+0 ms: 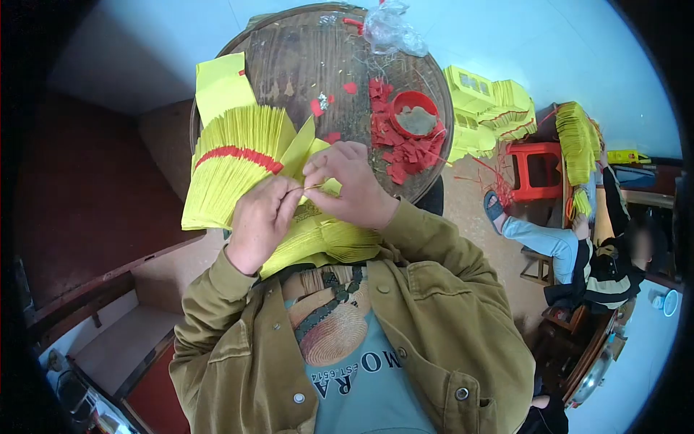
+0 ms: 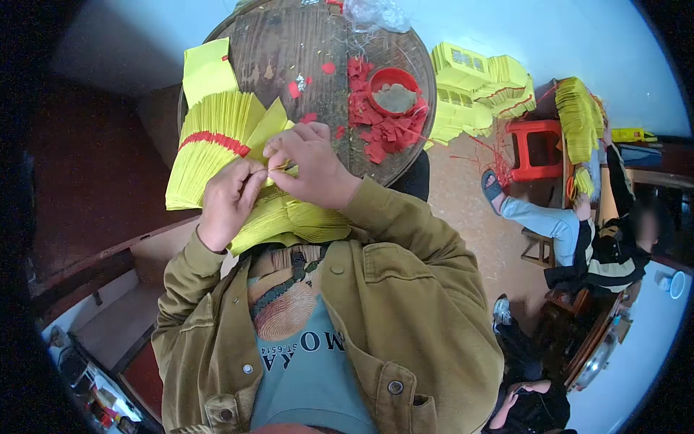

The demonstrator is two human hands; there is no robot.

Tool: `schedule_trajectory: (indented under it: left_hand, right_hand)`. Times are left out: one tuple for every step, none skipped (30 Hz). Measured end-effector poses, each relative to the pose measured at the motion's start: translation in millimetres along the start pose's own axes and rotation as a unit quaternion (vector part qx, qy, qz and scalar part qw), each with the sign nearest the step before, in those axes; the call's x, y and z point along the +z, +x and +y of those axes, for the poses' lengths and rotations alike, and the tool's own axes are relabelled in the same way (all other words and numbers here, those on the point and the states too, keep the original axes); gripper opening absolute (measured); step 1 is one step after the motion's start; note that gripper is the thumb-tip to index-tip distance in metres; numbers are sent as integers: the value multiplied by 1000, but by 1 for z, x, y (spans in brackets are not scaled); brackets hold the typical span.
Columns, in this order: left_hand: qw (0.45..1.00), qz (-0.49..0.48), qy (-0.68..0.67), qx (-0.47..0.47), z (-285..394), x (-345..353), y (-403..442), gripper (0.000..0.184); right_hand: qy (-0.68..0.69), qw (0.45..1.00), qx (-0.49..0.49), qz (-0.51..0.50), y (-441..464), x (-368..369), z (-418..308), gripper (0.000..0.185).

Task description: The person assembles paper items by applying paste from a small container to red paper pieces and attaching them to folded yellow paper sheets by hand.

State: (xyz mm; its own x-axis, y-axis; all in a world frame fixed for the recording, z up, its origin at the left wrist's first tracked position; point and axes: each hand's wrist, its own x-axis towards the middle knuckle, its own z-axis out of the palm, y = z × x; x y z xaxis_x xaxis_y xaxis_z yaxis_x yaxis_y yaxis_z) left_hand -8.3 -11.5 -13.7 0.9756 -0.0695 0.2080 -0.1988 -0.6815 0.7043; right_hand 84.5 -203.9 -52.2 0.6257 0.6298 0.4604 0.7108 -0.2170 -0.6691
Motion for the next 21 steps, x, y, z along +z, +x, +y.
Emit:
schedule_trajectory:
  left_hand:
    - [1000,0,-2,3,0,1,1,9]
    - [1000,3,21,13,0,3,1,10]
    - [999,7,45,23,0,4,1,11]
    - [999,8,45,26,-1,4,0,11]
    - [1000,0,25,11,-2,4,-1,10]
    - [1000,-8,5,-4,-2,4,0,9]
    - [1000,-8,7,-2,-1,3,1,9]
    - [1000,-16,-3,8,-1,1,2,10]
    - [1000,-23,-12,19,0,0,2,11]
    - [1000,-21,-10,19,1,0,2,11]
    - [1000,-29,-3,-3,1,0,2,9]
    - [999,-36,5,-25,1,-1,1,6]
    - [999,-35,7,-25,2,-2,1,6]
    - [1000,-3,29,-7,3,-2,0,10]
    - [998,28,51,11,5,-3,-1,17]
    - [998,29,53,12,15,-9,0,17]
    - [997,11,45,57,29,-16,-1,21]
    - [994,-7,35,101,38,-19,-3,24]
    - [994,-6,34,101,41,-18,-7,24]
    - [994,-96,15,55,43,-17,-11,27]
    - [983,-185,-4,9,43,-16,-11,30]
  right_hand:
    - [5,1000,-1,-5,0,-1,-1,14]
    - [10,1000,-2,-9,0,-4,-2,15]
    - [7,1000,-3,-8,2,-8,-2,15]
    - [6,1000,-3,-16,3,-14,-3,14]
    - [7,1000,-2,-24,4,-17,-3,14]
    - [6,1000,-4,-23,4,-18,-3,14]
    - [6,1000,0,-24,2,-18,-1,13]
    - [6,1000,3,-26,1,-18,-1,13]
    - [6,1000,2,-25,1,-18,-1,13]
    - [16,999,1,-30,1,-18,-1,13]
    - [27,999,0,-36,1,-18,-1,14]
    - [28,999,-2,-35,1,-18,1,14]
    - [22,999,1,-36,0,-18,5,14]
    - [16,999,4,-37,0,-18,7,15]
    - [17,999,1,-35,2,-17,8,15]
    - [12,999,-5,-32,4,-16,9,14]
    - [7,1000,-10,-29,5,-16,9,13]
    - [6,999,-11,-29,8,-16,7,13]
    - [-35,999,-38,2,12,-17,4,14]
    - [-76,994,-66,33,16,-19,1,14]
    - [-77,994,-68,33,16,-23,1,14]
